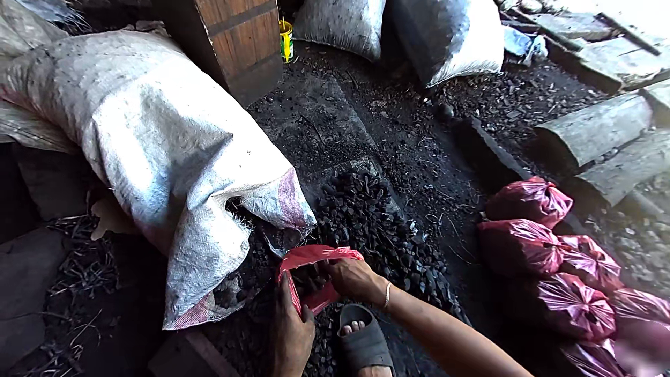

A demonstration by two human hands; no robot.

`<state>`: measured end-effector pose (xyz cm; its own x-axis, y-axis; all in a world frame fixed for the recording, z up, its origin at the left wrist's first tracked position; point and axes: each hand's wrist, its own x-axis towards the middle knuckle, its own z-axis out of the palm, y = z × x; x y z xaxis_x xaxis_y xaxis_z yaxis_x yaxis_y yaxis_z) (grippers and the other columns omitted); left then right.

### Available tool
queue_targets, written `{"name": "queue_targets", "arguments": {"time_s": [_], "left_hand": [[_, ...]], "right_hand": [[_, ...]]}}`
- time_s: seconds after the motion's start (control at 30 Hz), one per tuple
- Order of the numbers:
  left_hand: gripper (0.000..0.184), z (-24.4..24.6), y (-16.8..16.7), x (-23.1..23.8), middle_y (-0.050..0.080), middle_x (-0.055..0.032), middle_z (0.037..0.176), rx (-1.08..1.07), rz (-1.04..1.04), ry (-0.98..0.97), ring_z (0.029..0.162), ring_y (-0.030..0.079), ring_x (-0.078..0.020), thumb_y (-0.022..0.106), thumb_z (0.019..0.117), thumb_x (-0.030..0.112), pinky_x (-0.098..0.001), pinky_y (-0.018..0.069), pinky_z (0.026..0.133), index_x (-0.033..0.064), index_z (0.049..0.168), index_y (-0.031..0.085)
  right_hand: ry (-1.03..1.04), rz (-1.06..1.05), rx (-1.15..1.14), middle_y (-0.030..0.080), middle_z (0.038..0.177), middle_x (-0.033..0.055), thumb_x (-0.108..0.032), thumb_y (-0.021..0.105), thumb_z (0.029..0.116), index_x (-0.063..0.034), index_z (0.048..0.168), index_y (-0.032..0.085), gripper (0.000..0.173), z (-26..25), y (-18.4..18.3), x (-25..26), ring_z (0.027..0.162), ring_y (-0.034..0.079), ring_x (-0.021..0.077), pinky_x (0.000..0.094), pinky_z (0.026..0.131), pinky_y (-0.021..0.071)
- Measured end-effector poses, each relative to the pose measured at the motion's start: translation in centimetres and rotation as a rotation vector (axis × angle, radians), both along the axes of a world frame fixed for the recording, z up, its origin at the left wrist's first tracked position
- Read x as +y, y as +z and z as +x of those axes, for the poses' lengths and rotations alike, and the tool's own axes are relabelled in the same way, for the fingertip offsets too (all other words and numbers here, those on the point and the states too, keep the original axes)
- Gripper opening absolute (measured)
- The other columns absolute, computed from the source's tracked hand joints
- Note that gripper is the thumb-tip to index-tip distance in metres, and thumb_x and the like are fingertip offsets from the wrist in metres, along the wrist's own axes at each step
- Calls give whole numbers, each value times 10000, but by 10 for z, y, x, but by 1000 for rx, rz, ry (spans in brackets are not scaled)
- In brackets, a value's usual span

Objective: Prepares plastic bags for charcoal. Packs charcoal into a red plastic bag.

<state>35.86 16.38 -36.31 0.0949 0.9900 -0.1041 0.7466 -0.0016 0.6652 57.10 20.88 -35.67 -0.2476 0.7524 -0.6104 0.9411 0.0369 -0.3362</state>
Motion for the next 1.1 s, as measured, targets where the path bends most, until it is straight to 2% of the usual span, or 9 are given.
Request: {"name": "queue_targets", "arguments": {"time_s": [0.1,0.23,0.3,0.37,0.5,0.6,0.7,0.97,1.1], "left_hand": [[960,-2,1,1,433,-203,1562,-2,28,-1,1375,517,-328,740,751,107,-477,484,1085,30,1596,291],[994,-8,-5,2,428,-229,1559,-32,72,-30,1402,482,-363,763,729,110,-523,448,1118,36,1600,289],[993,-12,-8,4,428,-237,1554,-30,76,-33,1403,475,-375,759,732,126,-543,445,1114,45,1602,288],[975,-14,-7,6,424,-230,1561,-30,66,-32,1409,470,-374,746,751,136,-538,442,1118,54,1605,284],[971,-14,-5,4,425,-232,1558,-22,53,-42,1390,491,-372,744,758,128,-536,455,1103,61,1608,280],[974,-12,-2,3,448,-237,1535,-12,53,-38,1357,519,-383,750,744,116,-538,480,1070,57,1602,293],[967,-8,1,3,465,-230,1525,3,57,-25,1345,535,-369,744,740,106,-514,484,1071,47,1597,301],[983,-8,12,16,444,-214,1545,3,14,-16,1369,510,-356,741,743,80,-510,469,1090,63,1608,276],[965,-8,16,25,446,-231,1540,-25,6,17,1368,509,-367,743,753,67,-511,458,1100,52,1603,286]], "right_hand": [[30,-28,17,679,1168,224,-242,614,972,-37,1169,668,289,-10,-7,-10,1094,657,447,699,837,530],[74,275,381,671,1317,55,-301,619,1013,-183,1285,679,303,1,28,-40,1258,617,232,458,1059,520],[-23,404,551,704,1256,-28,-314,657,1008,-221,1229,724,249,29,43,-55,1196,646,112,374,1050,543],[-247,530,438,727,1111,-77,-317,680,987,-237,1119,758,173,79,41,-66,1053,676,57,346,964,586],[-689,445,-139,734,1158,29,-316,618,976,-218,1148,753,240,205,1,-69,1096,691,233,542,967,560],[-758,252,-268,706,1260,87,-387,645,935,-211,1243,716,362,261,-42,-68,1228,633,324,613,1038,495],[-682,127,-321,665,1336,119,-546,657,902,-249,1292,692,491,269,-61,-63,1284,590,375,651,1024,485],[-736,304,-251,696,1186,111,-519,740,819,-241,1105,749,398,274,-67,-70,1137,650,347,642,931,530],[-899,473,-71,700,1183,110,-517,760,827,-191,1236,711,526,258,-33,-72,1072,668,297,578,940,536]]}}
